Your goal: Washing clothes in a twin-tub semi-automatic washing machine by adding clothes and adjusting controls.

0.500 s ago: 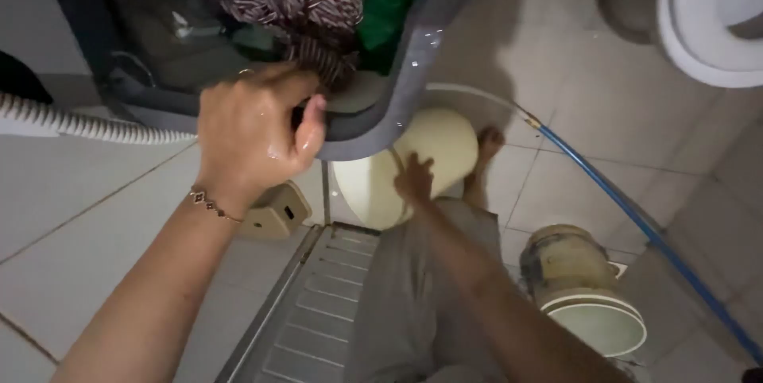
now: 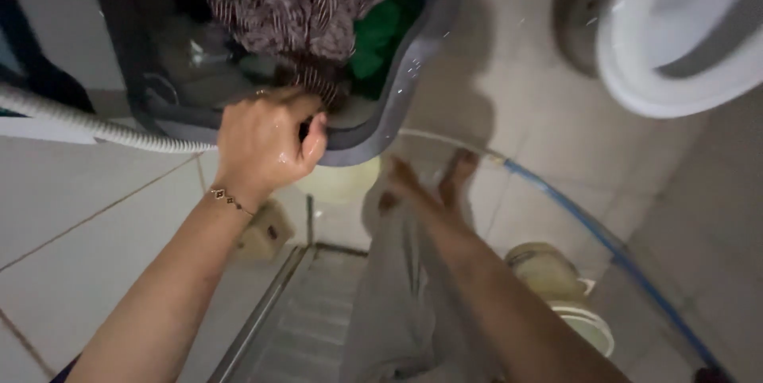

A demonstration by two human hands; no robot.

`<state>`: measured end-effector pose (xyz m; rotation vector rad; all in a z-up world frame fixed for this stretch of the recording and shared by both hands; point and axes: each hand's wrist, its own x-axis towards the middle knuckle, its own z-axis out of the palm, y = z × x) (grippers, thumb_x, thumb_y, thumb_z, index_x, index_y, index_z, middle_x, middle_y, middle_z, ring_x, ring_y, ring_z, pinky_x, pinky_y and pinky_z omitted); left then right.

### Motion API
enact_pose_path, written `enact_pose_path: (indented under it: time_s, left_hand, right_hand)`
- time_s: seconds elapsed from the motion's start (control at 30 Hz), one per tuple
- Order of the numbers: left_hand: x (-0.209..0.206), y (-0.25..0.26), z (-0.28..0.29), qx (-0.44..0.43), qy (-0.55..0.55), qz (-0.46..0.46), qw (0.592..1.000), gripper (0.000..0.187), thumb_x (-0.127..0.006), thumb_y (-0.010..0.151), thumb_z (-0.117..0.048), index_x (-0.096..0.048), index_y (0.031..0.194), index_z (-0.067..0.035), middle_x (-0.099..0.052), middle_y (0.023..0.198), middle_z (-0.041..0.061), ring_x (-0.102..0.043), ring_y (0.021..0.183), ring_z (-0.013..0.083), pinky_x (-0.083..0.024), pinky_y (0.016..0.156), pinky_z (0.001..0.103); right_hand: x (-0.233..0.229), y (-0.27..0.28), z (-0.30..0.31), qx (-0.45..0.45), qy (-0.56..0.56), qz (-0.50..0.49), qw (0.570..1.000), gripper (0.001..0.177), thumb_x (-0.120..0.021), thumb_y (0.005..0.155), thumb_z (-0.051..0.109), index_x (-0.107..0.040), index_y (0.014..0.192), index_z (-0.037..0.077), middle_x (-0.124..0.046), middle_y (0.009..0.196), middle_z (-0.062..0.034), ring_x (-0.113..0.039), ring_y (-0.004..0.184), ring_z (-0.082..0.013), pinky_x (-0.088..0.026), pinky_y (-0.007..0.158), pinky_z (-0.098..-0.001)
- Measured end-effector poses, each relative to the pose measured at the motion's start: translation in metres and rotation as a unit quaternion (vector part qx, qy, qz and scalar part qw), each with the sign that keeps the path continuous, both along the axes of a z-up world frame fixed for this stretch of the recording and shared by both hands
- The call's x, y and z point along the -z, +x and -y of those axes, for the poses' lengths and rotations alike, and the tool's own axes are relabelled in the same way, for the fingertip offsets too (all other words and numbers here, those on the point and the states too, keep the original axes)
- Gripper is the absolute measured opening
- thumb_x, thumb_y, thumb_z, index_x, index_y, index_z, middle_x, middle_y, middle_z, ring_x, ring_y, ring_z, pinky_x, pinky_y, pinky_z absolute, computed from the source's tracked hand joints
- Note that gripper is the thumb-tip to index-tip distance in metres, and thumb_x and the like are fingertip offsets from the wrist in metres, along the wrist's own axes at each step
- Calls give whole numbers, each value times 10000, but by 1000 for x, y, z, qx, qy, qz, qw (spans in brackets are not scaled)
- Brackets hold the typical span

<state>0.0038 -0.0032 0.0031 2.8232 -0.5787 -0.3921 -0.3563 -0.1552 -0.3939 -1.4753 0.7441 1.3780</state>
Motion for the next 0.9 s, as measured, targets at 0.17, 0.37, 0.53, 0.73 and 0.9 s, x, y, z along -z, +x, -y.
enact_pose_path:
  time_s: [0.17,0.37,0.53,0.73,0.9]
  left_hand:
    - [0,-2,0,-20,-12,7,1000,202,-653,859,-298,-750,838,-122,-728,855,95,-683,718,352,-527,603,483]
    - [-3,-2,0,-30,-45,30,998,248,-633,858,-318,-744,757,-121,-718,756,118,-692,685,348,-541,619,489]
    - [2,-7,-2,-52,-86,43,994,292,-638,826,-334,-725,672,-102,-694,678,135,-681,629,360,-546,621,492]
    - [16,-4,-5,-78,-110,27,990,308,-641,785,-356,-732,668,-86,-684,681,161,-671,642,366,-542,637,511]
    - [15,-7,-3,-89,-128,9,988,318,-634,774,-350,-743,680,-67,-710,750,161,-692,743,349,-545,724,495]
  right_hand:
    - [-19,-11,88,28,18,-44,998,344,-641,936,271,-631,1247,125,-663,1143,-104,-663,1058,-363,-561,949,-517]
    - [-20,54,185,-13,-87,146,985,254,-650,971,279,-688,1129,84,-712,1011,-89,-694,940,-266,-557,833,-417]
    - [-317,300,157,86,-169,630,753,102,-606,1020,54,-656,940,16,-685,832,-59,-641,762,-130,-518,696,-276]
    - [-405,491,39,-102,-19,758,644,166,-602,916,-20,-686,1053,23,-696,1030,-162,-692,975,-303,-548,882,-375]
    - [-351,616,-43,-439,-180,413,777,967,-834,780,412,-304,1584,328,-306,1563,-225,-363,1389,-482,-370,1121,-519]
